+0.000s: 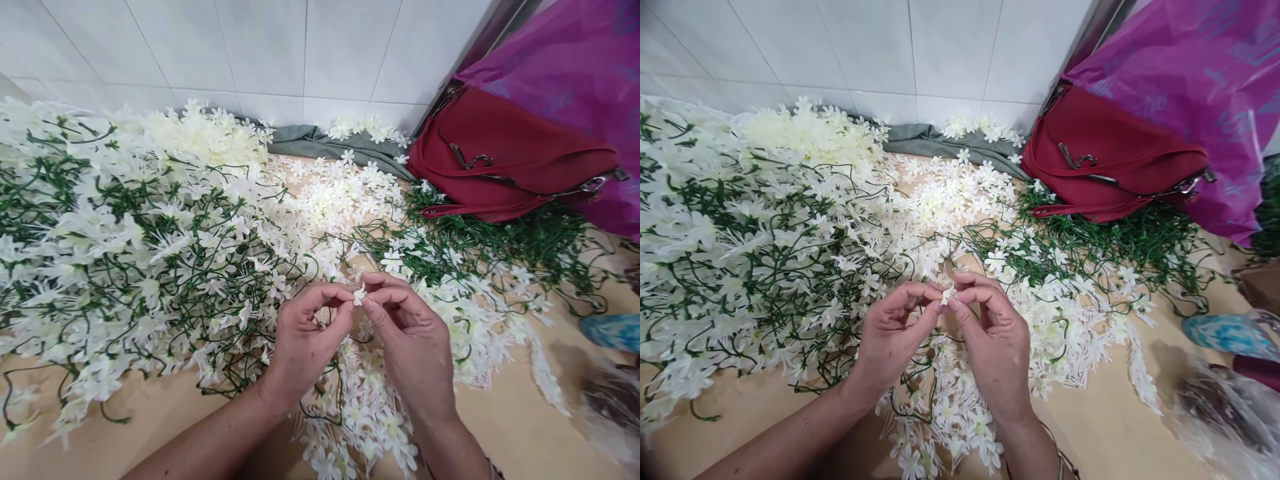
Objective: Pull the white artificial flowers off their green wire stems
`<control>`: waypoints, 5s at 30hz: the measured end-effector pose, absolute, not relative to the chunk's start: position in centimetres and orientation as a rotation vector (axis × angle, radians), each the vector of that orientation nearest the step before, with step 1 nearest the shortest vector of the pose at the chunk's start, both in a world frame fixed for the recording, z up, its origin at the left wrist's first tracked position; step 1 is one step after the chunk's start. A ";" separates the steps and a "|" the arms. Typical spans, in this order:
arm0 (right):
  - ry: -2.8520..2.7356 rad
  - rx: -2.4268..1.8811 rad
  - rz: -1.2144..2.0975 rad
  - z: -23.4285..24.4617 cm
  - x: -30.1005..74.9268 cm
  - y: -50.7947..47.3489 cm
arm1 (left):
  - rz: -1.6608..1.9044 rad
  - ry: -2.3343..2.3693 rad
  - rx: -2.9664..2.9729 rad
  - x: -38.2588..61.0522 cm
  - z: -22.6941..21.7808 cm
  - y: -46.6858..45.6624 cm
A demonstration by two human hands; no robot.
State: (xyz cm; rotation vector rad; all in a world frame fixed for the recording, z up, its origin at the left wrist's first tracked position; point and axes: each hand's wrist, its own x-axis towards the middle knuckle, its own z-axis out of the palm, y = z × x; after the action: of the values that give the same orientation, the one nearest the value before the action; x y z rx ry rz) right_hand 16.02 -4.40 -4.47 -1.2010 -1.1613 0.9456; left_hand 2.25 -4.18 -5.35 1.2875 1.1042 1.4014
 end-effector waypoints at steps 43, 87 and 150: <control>-1.490 -1.053 0.679 -4.0 17.1 -4.5 | 1.512 0.986 1.699 1.7 -5.3 -4.8; -1.117 -0.962 1.420 -2.4 19.8 -4.3 | 1.270 0.948 2.424 0.1 -3.1 -5.1; -1.024 -1.195 1.741 -4.2 18.3 -2.3 | 1.081 0.974 0.939 1.2 -6.2 -3.9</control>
State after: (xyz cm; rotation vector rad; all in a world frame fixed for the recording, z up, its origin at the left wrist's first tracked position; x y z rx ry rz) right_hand 18.26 -2.32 -4.16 -1.1953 -1.0245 1.7409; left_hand 1.21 -3.88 -6.20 0.9390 0.9735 1.0812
